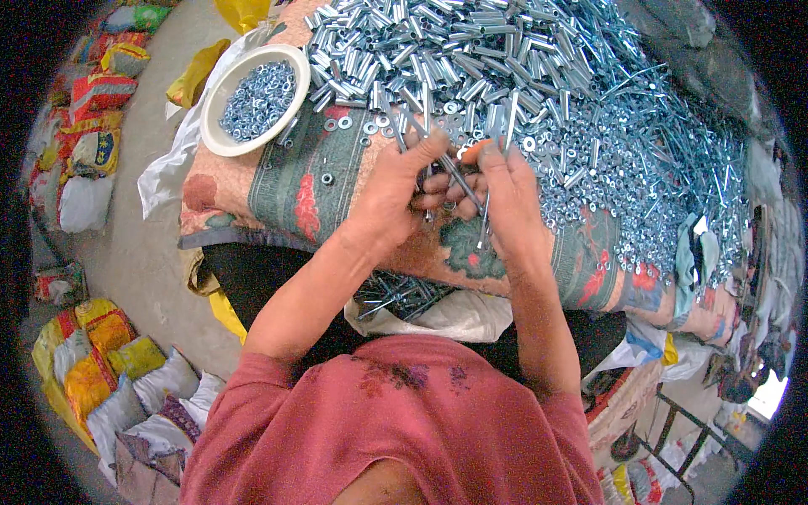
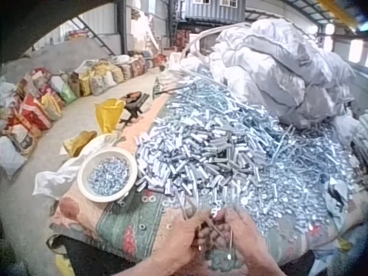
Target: The person assembles hardware fasteners by picking up metal rods, sliding washers onto them, and screwing nuts onto the ends by hand.
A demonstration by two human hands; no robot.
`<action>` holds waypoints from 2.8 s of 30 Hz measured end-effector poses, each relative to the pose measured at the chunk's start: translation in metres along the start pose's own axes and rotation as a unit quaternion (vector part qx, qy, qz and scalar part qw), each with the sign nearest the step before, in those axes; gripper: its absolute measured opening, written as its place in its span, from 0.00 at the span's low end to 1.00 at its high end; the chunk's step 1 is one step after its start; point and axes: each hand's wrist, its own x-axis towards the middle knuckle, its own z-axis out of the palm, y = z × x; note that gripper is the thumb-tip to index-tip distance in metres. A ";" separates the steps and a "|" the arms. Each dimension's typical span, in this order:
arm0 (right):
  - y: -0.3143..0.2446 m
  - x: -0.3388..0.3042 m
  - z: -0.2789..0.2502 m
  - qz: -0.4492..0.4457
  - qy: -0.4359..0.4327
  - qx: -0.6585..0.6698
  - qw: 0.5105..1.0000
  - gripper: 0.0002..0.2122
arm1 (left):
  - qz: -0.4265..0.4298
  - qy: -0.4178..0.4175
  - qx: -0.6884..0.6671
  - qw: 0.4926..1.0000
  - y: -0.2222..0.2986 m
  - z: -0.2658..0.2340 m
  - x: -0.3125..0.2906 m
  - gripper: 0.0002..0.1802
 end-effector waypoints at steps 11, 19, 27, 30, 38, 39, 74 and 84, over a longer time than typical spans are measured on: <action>0.010 -0.003 0.022 -0.360 0.220 -0.129 0.897 0.14 | -0.062 0.027 -0.147 0.987 -0.013 0.004 0.003 0.16; 0.004 -0.002 0.008 -0.141 0.071 -0.002 0.987 0.15 | 0.287 0.191 0.555 0.757 0.029 -0.029 0.030 0.12; 0.015 0.002 -0.013 -0.166 -0.017 -0.170 0.971 0.17 | 0.156 0.082 0.527 0.832 0.045 -0.036 0.023 0.09; 0.005 -0.004 -0.009 -0.122 -0.014 -0.199 0.972 0.16 | 0.017 -0.004 0.307 0.952 0.049 -0.026 0.003 0.07; 0.001 -0.007 -0.013 -0.136 -0.060 -0.242 0.959 0.17 | -0.059 -0.033 0.159 0.985 0.044 -0.031 -0.008 0.07; 0.000 -0.008 -0.015 -0.128 -0.057 -0.241 0.960 0.17 | -0.059 -0.034 0.159 0.985 0.044 -0.030 -0.008 0.07; -0.003 -0.004 -0.007 -0.015 -0.054 0.103 0.993 0.09 | -0.008 -0.019 0.002 1.000 0.003 -0.009 -0.011 0.08; 0.008 -0.007 0.008 -0.260 0.194 -0.060 0.944 0.07 | -0.028 0.043 0.083 0.995 -0.013 0.014 -0.007 0.06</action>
